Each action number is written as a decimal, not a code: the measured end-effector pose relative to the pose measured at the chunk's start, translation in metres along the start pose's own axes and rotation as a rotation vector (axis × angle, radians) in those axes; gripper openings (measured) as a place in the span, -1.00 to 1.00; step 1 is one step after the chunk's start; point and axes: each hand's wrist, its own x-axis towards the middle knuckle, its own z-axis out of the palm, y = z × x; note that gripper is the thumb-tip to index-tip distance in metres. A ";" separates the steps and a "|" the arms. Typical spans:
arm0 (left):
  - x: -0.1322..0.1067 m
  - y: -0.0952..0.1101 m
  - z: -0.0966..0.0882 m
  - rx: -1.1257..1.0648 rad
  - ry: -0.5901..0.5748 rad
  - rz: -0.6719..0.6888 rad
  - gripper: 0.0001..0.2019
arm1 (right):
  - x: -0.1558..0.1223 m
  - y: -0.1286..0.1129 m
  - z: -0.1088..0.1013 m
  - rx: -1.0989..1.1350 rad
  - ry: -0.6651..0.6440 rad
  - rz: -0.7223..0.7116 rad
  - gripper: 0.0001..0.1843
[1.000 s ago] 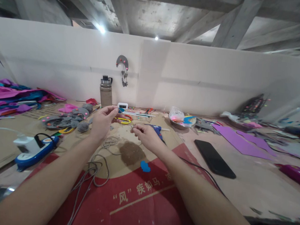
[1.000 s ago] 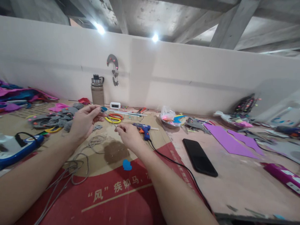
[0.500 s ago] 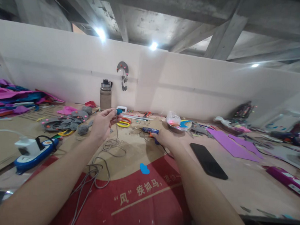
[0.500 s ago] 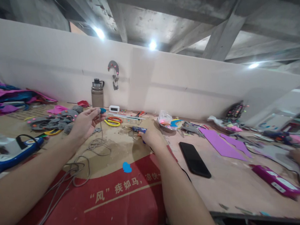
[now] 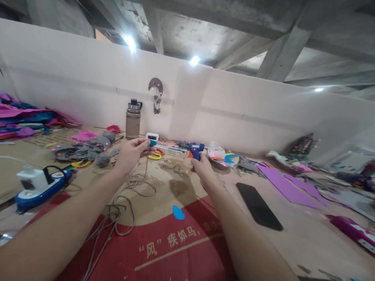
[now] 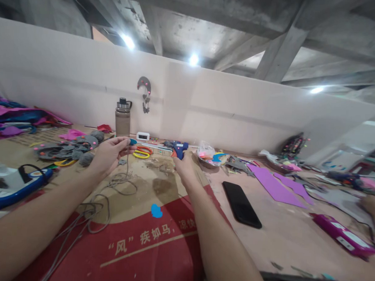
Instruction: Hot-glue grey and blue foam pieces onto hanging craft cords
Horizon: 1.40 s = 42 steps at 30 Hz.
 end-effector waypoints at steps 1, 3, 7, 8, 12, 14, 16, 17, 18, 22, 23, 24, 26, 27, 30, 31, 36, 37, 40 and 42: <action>0.000 -0.001 0.000 0.009 0.000 -0.003 -0.76 | -0.001 -0.003 0.001 0.083 0.014 -0.038 -0.63; 0.001 -0.003 -0.001 0.028 0.004 -0.008 -0.77 | -0.005 -0.011 0.003 0.252 0.015 -0.136 -0.61; 0.003 -0.006 -0.004 0.062 0.031 -0.004 -0.75 | -0.025 -0.029 0.003 0.376 -0.064 -0.301 -0.70; 0.003 -0.006 -0.005 0.066 0.042 0.005 -0.74 | -0.031 -0.033 0.002 0.353 -0.084 -0.324 -0.72; 0.004 -0.004 -0.006 0.076 0.070 0.059 -0.73 | -0.049 -0.046 0.002 0.288 -0.119 -0.422 -0.79; 0.004 -0.003 -0.006 0.081 0.075 0.080 -0.73 | -0.054 -0.048 0.004 0.233 -0.121 -0.495 -0.79; 0.004 -0.002 -0.005 0.082 0.085 0.091 -0.73 | -0.057 -0.048 0.005 0.149 -0.123 -0.553 -0.77; 0.004 -0.002 -0.005 0.082 0.088 0.095 -0.74 | -0.058 -0.048 0.006 0.108 -0.125 -0.575 -0.76; 0.004 -0.002 -0.004 0.082 0.087 0.099 -0.74 | -0.059 -0.047 0.007 0.075 -0.125 -0.593 -0.75; 0.003 -0.003 -0.004 0.085 0.065 0.116 -0.76 | -0.061 -0.044 0.012 0.007 -0.140 -0.644 -0.78; 0.003 -0.003 -0.004 0.087 0.059 0.116 -0.76 | -0.061 -0.043 0.012 0.000 -0.144 -0.654 -0.78; 0.003 -0.003 -0.004 0.088 0.054 0.113 -0.75 | -0.061 -0.043 0.013 -0.006 -0.144 -0.662 -0.78; 0.003 -0.003 -0.004 0.092 0.045 0.111 -0.75 | -0.062 -0.043 0.013 -0.026 -0.136 -0.676 -0.78; 0.003 -0.003 -0.004 0.094 0.043 0.111 -0.75 | -0.063 -0.044 0.013 -0.046 -0.131 -0.680 -0.78; 0.003 -0.003 -0.003 0.095 0.049 0.124 -0.77 | -0.065 -0.048 0.011 -0.120 -0.123 -0.690 -0.78; 0.003 -0.003 -0.003 0.095 0.051 0.125 -0.78 | -0.066 -0.049 0.010 -0.136 -0.118 -0.693 -0.77; 0.003 -0.004 -0.002 0.092 0.037 0.128 -0.79 | -0.069 -0.054 0.008 -0.194 -0.079 -0.700 -0.74; 0.003 -0.004 -0.002 0.093 0.036 0.129 -0.78 | -0.069 -0.053 0.008 -0.195 -0.077 -0.703 -0.73; 0.002 -0.003 -0.001 0.107 0.038 0.124 -0.77 | -0.067 -0.050 0.010 -0.156 -0.089 -0.715 -0.71; 0.001 -0.002 0.000 0.120 0.042 0.122 -0.76 | -0.066 -0.048 0.011 -0.149 -0.098 -0.719 -0.69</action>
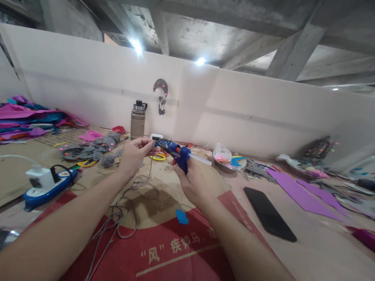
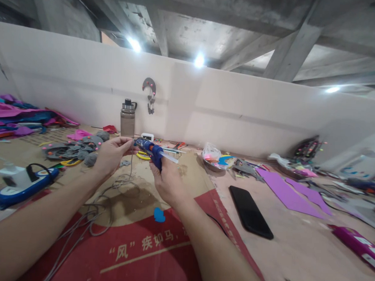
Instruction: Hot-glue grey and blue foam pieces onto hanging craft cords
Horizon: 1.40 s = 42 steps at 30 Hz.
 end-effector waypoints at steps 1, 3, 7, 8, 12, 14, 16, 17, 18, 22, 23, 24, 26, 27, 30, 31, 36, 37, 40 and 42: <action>0.000 0.000 0.000 0.006 0.000 0.000 -0.76 | 0.000 0.001 0.000 -0.006 -0.005 0.002 -0.69; -0.001 0.001 0.000 0.016 0.000 -0.001 -0.74 | 0.000 0.000 0.001 -0.020 -0.006 -0.001 -0.70; 0.000 0.001 0.000 0.015 0.003 0.002 -0.74 | 0.000 -0.002 -0.001 -0.056 0.036 -0.024 -0.71; 0.000 0.001 0.000 0.012 0.006 0.006 -0.74 | 0.001 -0.003 -0.002 -0.071 0.035 -0.022 -0.72; -0.001 0.003 0.000 0.001 0.015 0.015 -0.75 | 0.001 -0.007 -0.005 -0.106 0.040 -0.018 -0.78; -0.002 0.004 0.000 -0.003 0.015 0.011 -0.75 | 0.001 -0.008 -0.006 -0.117 0.044 -0.026 -0.79; -0.002 0.004 0.001 -0.003 0.014 0.006 -0.75 | 0.001 -0.009 -0.006 -0.125 0.042 -0.027 -0.79; -0.002 0.004 0.001 -0.001 0.014 0.003 -0.75 | 0.001 -0.009 -0.006 -0.123 0.042 -0.027 -0.79; -0.002 0.003 0.001 0.002 0.013 -0.001 -0.75 | 0.000 -0.009 -0.006 -0.118 0.039 -0.027 -0.78; -0.002 0.002 0.001 0.009 0.005 -0.017 -0.76 | 0.000 -0.007 -0.004 -0.088 0.025 -0.034 -0.78; -0.002 0.002 0.002 0.012 0.004 -0.018 -0.76 | 0.000 -0.006 -0.003 -0.088 0.029 -0.036 -0.78; -0.002 0.003 0.002 0.014 0.004 -0.018 -0.76 | 0.000 -0.005 -0.002 -0.087 0.033 -0.036 -0.77; -0.002 0.004 0.002 0.017 0.012 -0.019 -0.76 | 0.000 -0.003 -0.001 -0.076 0.038 -0.032 -0.74; -0.002 0.004 0.002 0.019 0.017 -0.018 -0.75 | 0.000 -0.002 0.000 -0.065 0.040 -0.027 -0.73; -0.002 0.005 0.002 0.020 0.023 -0.013 -0.74 | -0.001 0.002 0.003 -0.050 0.033 -0.016 -0.72; -0.002 0.005 0.001 0.018 0.021 -0.010 -0.74 | -0.001 0.003 0.003 -0.053 0.031 -0.015 -0.72; -0.002 0.003 0.001 0.009 0.009 0.004 -0.74 | 0.000 0.000 0.001 -0.062 0.037 -0.025 -0.73; -0.002 0.003 0.001 0.008 0.011 0.003 -0.74 | 0.000 -0.002 0.000 -0.064 0.039 -0.030 -0.73; -0.003 0.003 0.001 0.013 0.014 -0.002 -0.76 | 0.000 -0.005 -0.002 -0.085 0.048 -0.043 -0.74; -0.002 0.003 0.001 0.019 0.015 0.002 -0.77 | 0.000 -0.006 -0.003 -0.099 0.054 -0.042 -0.75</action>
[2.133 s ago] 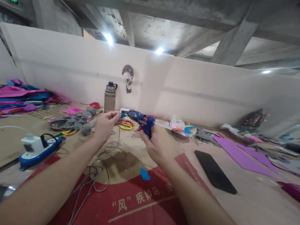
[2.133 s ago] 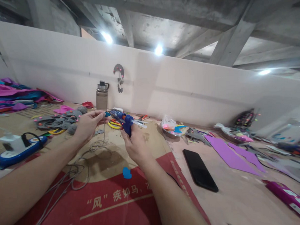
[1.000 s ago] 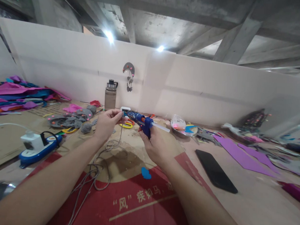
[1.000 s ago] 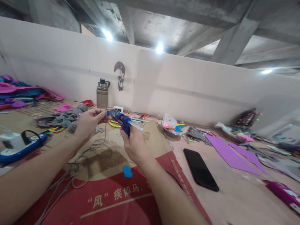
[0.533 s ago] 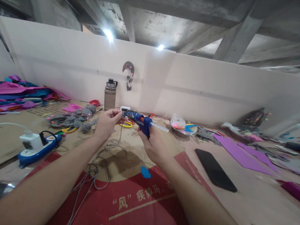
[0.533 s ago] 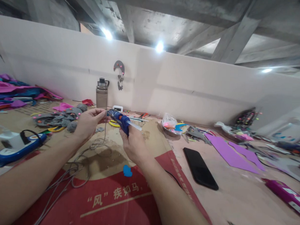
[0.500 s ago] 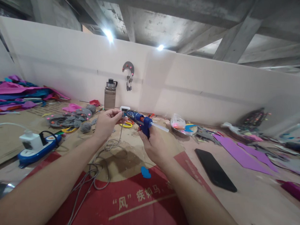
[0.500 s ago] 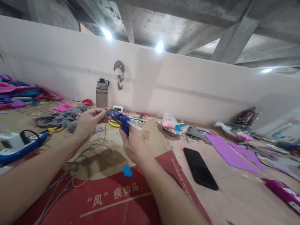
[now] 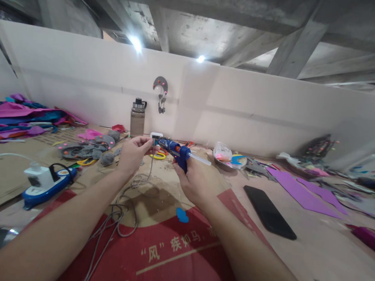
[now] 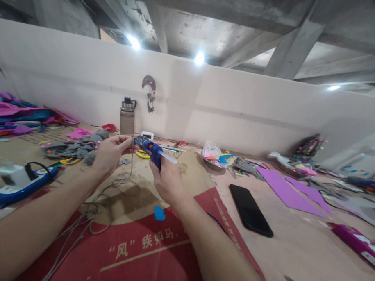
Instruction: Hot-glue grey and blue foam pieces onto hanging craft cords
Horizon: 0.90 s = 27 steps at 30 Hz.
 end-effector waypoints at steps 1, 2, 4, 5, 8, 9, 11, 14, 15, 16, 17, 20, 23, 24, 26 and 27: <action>0.000 0.000 0.000 0.002 0.002 0.004 -0.78 | 0.000 0.000 0.000 0.001 0.000 0.001 -0.75; 0.000 0.001 0.000 0.003 0.002 0.007 -0.77 | 0.000 0.001 0.001 0.008 0.000 0.001 -0.74; 0.001 0.001 -0.001 0.005 0.002 0.010 -0.76 | 0.000 0.004 0.003 0.033 -0.009 0.002 -0.73; 0.001 0.001 -0.001 0.004 0.001 0.010 -0.75 | -0.001 0.005 0.004 0.040 -0.012 0.008 -0.73; 0.001 0.002 -0.002 -0.006 0.000 0.010 -0.75 | -0.002 0.009 0.007 0.051 -0.021 0.037 -0.73; 0.001 0.002 -0.002 -0.010 0.003 0.008 -0.75 | -0.002 0.009 0.007 0.056 -0.025 0.042 -0.73; 0.001 0.002 -0.001 -0.017 0.003 0.005 -0.76 | -0.003 0.010 0.008 0.057 -0.031 0.034 -0.72; 0.000 0.002 0.000 -0.021 -0.006 0.006 -0.77 | -0.003 0.009 0.007 0.028 -0.021 0.008 -0.71; 0.000 0.002 0.000 -0.021 -0.007 0.006 -0.77 | -0.003 0.009 0.007 0.019 -0.015 0.003 -0.72; 0.000 0.003 0.000 -0.021 -0.005 0.004 -0.77 | -0.002 0.008 0.007 0.016 -0.011 0.000 -0.72; 0.000 0.003 0.000 -0.019 -0.003 0.001 -0.77 | -0.002 0.008 0.006 0.016 -0.009 0.001 -0.72; 0.000 0.003 -0.001 -0.020 0.004 -0.004 -0.76 | -0.001 0.007 0.005 0.014 -0.009 0.005 -0.74; 0.001 0.002 -0.002 -0.030 0.010 -0.006 -0.75 | -0.001 0.006 0.004 0.007 -0.003 0.011 -0.74; 0.001 0.002 -0.003 -0.036 0.014 -0.006 -0.75 | -0.001 0.005 0.003 0.008 -0.005 0.019 -0.74; 0.002 0.001 -0.003 -0.048 0.020 -0.009 -0.75 | -0.001 0.004 0.003 0.021 -0.021 0.049 -0.73; 0.002 0.002 -0.004 -0.054 0.024 -0.010 -0.76 | 0.000 0.005 0.003 0.034 -0.026 0.071 -0.73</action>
